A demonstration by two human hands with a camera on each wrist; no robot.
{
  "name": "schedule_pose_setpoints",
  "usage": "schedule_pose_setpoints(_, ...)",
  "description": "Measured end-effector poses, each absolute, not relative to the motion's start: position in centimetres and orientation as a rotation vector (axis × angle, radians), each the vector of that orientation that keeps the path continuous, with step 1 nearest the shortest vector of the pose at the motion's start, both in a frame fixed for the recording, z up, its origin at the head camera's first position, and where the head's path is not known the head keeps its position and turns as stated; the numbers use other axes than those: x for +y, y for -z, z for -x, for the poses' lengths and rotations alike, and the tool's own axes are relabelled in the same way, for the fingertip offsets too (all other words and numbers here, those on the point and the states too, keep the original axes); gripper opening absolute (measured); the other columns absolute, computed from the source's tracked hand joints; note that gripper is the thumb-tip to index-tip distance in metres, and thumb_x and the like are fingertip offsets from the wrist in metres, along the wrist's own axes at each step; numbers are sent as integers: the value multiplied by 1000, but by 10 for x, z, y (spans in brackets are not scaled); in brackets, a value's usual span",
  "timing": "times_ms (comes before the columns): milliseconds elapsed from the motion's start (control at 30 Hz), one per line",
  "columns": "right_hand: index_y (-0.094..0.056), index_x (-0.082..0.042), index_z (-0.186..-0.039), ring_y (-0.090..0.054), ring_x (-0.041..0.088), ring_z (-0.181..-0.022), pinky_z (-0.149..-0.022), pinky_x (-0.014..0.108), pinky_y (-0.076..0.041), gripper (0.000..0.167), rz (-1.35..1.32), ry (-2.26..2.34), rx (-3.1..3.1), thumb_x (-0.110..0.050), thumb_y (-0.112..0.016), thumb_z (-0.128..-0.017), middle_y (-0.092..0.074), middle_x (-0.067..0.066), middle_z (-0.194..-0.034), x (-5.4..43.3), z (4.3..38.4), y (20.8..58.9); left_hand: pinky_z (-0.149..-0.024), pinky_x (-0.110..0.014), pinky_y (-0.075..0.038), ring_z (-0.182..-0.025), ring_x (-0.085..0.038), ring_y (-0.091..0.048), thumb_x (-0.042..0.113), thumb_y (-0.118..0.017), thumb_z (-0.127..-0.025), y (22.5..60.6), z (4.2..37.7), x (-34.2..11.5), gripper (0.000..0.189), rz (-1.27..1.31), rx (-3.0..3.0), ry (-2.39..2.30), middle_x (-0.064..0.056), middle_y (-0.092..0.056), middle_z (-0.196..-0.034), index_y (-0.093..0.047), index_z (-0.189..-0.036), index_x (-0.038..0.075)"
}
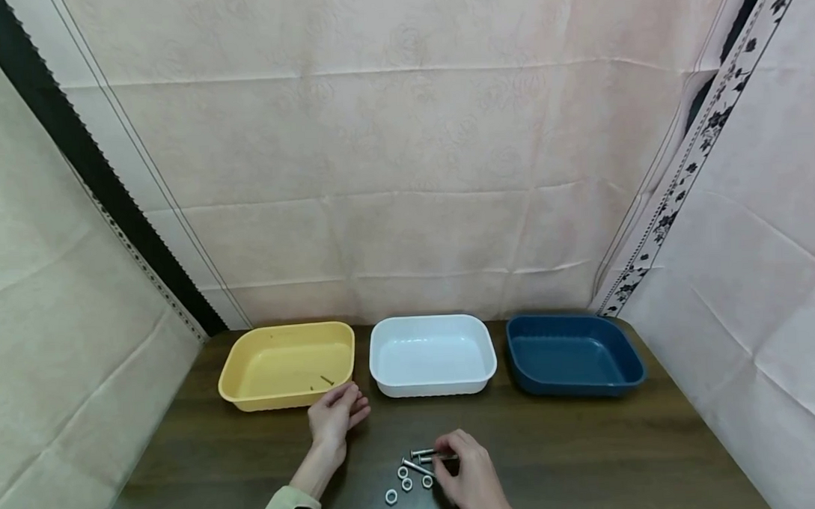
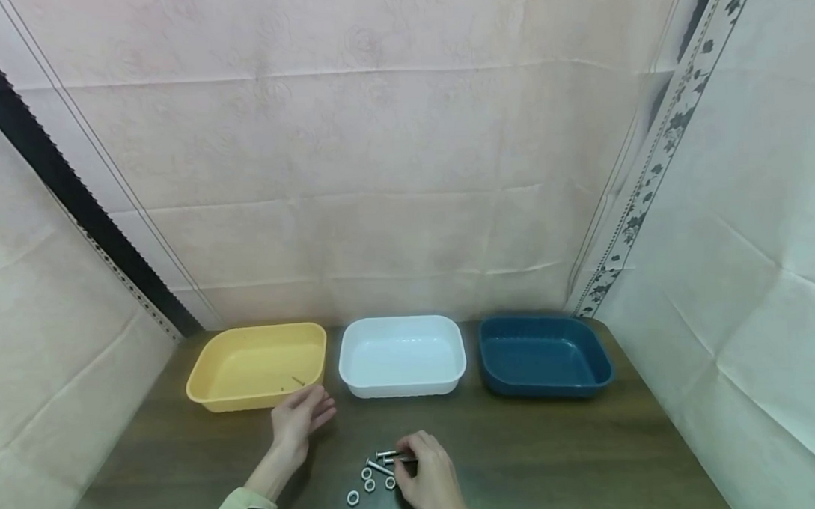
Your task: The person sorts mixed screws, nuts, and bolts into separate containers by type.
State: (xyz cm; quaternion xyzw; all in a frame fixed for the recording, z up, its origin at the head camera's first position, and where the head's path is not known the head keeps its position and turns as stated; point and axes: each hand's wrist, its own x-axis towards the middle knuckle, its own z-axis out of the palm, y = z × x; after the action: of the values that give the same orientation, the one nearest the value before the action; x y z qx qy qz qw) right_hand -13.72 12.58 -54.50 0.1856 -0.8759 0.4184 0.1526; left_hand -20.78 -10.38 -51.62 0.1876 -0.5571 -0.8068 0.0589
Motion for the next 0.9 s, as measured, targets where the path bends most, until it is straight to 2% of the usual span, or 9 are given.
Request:
schedule_pose_setpoints(167, -68, -9, -90, -57, 5, -74, -60, 24, -54, 19, -497, -1301, -2547, 3, -78, -79, -59, -9, -85, 127, 124, 549, -69, -36, -63, -73, -20, -69, -2, -65, -95, 522, 216, -96, 36, -595, -1644, 2480, -15, -66, -89, -55, -126, -17)
schedule_pose_setpoints(300, -68, -10, -88, -57, 4, -72, -58, 23, -53, 21, -479, -1313, -2519, 2, -80, -77, -59, -9, -83, 126, 115, 553, -71, -37, -63, -76, -21, -69, 0, -67, -94, 524, 222, -92, 40, -617, -1663, 2466, -22, -67, -98, -55, -129, -16)
schedule_pose_setpoints(433, -67, -12, -87, -56, 3, -71, -56, 22, -52, 23, -478, -1298, -2492, 1, -81, -74, -58, -10, -82, 127, 110, 557, -73, -37, -63, -79, -22, -69, 3, -67, -95, 523, 227, -89, 40, -629, -1697, 2460, -22, -66, -102, -56, -129, -14)
schedule_pose_setpoints(500, -67, -13, -87, -54, 2, -71, -56, 20, -50, 24, -498, -1282, -2464, 0, -82, -73, -57, -11, -82, 126, 109, 561, -73, -37, -63, -80, -23, -69, 2, -67, -95, 523, 230, -88, 39, -634, -1700, 2460, -21, -66, -100, -57, -128, -13)
schedule_pose_setpoints(733, -64, -15, -83, -51, 0, -69, -56, 11, -43, 34, -562, -1069, -2261, 0, -85, -60, -54, -13, -78, 120, 110, 584, -71, -37, -63, -77, -22, -69, 2, -69, -93, 524, 235, -84, 37, -638, -1658, 2487, -16, -67, -90, -58, -124, -14)
schedule_pose_setpoints(900, -64, -15, -81, -51, 0, -68, -57, 10, -42, 35, -525, -1032, -2219, -3, -85, -57, -54, -13, -78, 117, 112, 594, -72, -37, -63, -76, -21, -69, 1, -68, -93, 524, 237, -81, 31, -642, -1670, 2484, -16, -67, -89, -61, -120, -12)
